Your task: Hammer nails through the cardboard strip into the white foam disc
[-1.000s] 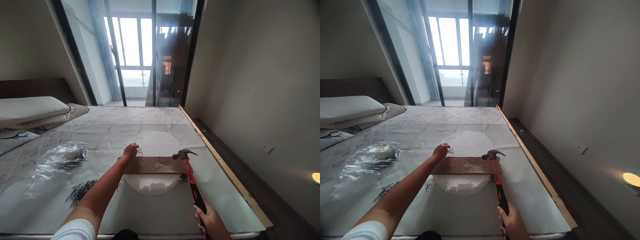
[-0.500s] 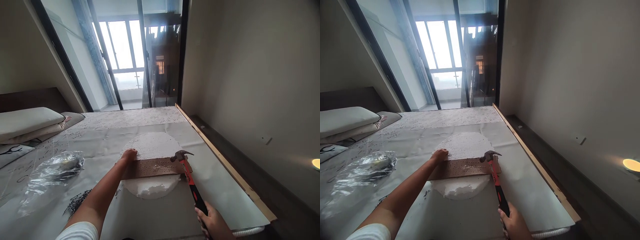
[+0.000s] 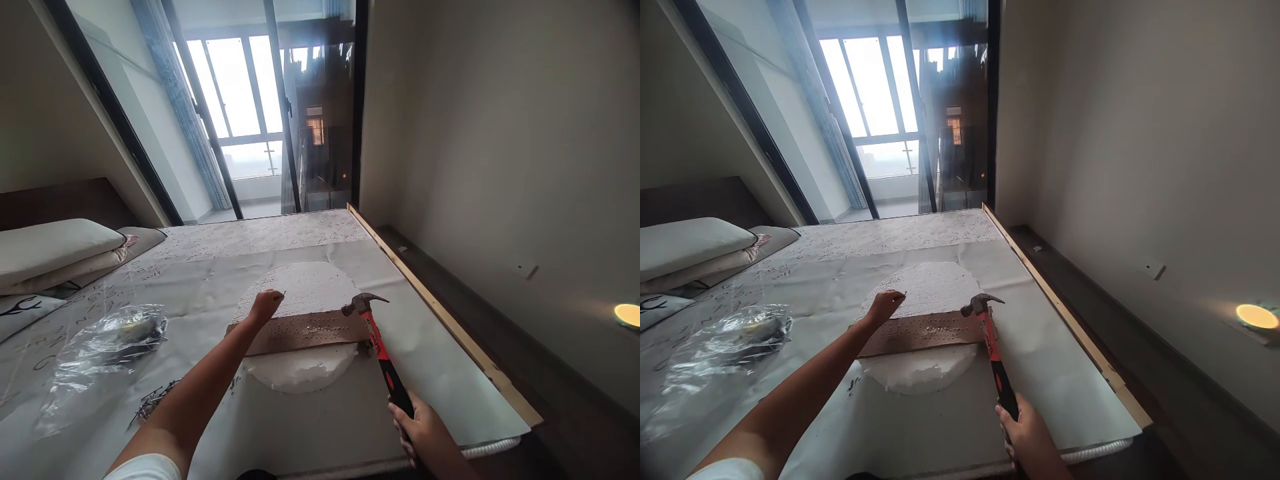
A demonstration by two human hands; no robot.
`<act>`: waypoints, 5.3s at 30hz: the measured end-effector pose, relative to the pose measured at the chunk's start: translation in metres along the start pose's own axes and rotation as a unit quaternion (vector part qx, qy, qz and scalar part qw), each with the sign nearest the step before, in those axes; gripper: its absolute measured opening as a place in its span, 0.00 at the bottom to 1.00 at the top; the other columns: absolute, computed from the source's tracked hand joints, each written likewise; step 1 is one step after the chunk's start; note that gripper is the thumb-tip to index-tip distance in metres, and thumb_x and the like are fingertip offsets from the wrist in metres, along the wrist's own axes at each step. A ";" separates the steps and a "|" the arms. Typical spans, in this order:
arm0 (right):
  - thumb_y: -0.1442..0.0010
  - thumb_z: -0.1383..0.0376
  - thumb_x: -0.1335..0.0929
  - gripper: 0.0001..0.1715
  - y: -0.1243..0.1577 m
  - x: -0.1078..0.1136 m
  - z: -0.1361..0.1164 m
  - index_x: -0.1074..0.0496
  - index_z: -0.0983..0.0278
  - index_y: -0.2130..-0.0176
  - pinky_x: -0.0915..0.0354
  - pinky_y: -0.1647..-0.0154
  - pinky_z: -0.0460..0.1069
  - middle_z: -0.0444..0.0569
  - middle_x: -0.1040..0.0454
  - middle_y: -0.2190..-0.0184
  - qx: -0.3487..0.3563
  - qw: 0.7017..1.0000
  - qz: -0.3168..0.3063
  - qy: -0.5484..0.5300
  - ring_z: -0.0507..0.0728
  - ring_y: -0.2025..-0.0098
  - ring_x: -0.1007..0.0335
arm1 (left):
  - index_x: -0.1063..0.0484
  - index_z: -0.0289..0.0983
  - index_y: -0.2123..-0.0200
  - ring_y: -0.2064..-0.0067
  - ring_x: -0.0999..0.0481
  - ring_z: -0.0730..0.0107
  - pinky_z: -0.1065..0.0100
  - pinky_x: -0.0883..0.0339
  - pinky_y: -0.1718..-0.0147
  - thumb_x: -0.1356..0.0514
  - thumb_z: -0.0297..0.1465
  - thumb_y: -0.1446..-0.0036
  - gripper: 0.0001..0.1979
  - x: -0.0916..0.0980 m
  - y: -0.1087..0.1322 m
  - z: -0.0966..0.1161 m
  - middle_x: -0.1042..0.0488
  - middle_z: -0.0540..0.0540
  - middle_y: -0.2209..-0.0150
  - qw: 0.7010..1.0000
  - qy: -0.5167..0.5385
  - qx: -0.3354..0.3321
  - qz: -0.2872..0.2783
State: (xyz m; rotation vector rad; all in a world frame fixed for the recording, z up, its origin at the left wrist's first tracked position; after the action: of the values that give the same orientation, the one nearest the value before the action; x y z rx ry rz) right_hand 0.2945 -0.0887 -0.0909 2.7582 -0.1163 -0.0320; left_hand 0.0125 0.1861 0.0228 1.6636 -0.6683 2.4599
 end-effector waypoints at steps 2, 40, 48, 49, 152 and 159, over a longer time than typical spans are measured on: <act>0.50 0.53 0.38 0.19 0.000 0.000 -0.001 0.42 0.63 0.64 0.50 0.94 0.41 0.32 0.46 0.86 0.001 1.000 -0.006 -0.006 0.44 0.91 0.53 | 0.24 0.36 0.69 0.67 0.27 0.70 0.72 0.38 0.66 0.46 0.31 0.50 0.11 -0.009 0.007 0.029 0.23 0.46 0.69 0.999 0.041 -0.013 -0.002; 0.47 0.55 0.39 0.22 0.020 0.013 -0.043 0.31 0.68 0.59 0.36 0.61 0.49 0.55 0.26 0.68 0.133 0.955 0.036 0.263 0.61 0.61 0.30 | 0.24 0.39 0.71 0.64 0.27 0.69 0.72 0.39 0.65 0.45 0.29 0.49 0.10 -0.089 0.049 0.112 0.23 0.47 0.67 0.989 0.150 -0.006 0.015; 0.45 0.57 0.41 0.20 0.027 0.009 -0.070 0.33 0.66 0.59 0.37 0.65 0.47 0.54 0.26 0.67 0.110 0.931 -0.014 0.347 0.60 0.63 0.29 | 0.25 0.38 0.75 0.67 0.28 0.70 0.72 0.40 0.67 0.45 0.29 0.49 0.09 -0.090 0.052 0.114 0.24 0.47 0.70 0.988 0.154 -0.008 0.021; 0.46 0.57 0.41 0.19 0.027 0.009 -0.073 0.32 0.65 0.60 0.37 0.65 0.47 0.53 0.26 0.68 0.105 0.931 -0.021 0.350 0.59 0.63 0.29 | 0.25 0.38 0.76 0.67 0.28 0.70 0.72 0.40 0.67 0.45 0.29 0.48 0.10 -0.090 0.052 0.114 0.24 0.47 0.71 0.988 0.153 -0.007 0.019; 0.50 0.50 0.38 0.22 0.009 0.003 -0.009 0.39 0.64 0.64 0.49 0.92 0.43 0.33 0.48 0.88 0.003 0.998 -0.012 0.066 0.46 0.91 0.54 | 0.23 0.40 0.71 0.66 0.28 0.71 0.72 0.39 0.67 0.47 0.29 0.49 0.11 -0.089 0.041 0.124 0.23 0.48 0.68 0.994 0.110 0.020 -0.003; 0.49 0.54 0.37 0.22 0.021 0.018 -0.040 0.29 0.66 0.60 0.35 0.73 0.48 0.50 0.27 0.77 0.104 0.968 0.043 0.225 0.59 0.73 0.30 | 0.24 0.40 0.73 0.69 0.29 0.71 0.72 0.41 0.69 0.46 0.28 0.50 0.10 -0.093 0.044 0.124 0.24 0.49 0.72 0.992 0.127 0.003 0.013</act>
State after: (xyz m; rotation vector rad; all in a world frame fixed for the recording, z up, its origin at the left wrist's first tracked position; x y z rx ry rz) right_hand 0.3121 -0.0947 -0.0458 2.8823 -0.1221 0.6616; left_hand 0.1422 0.1105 -0.0359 1.3178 -0.6531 2.6299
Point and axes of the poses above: each hand's wrist, its own y-axis away from the middle knuckle, its own x-axis out of the back of the hand, z = x × y, the point moved 6 cm from there along -y, towards the middle knuckle
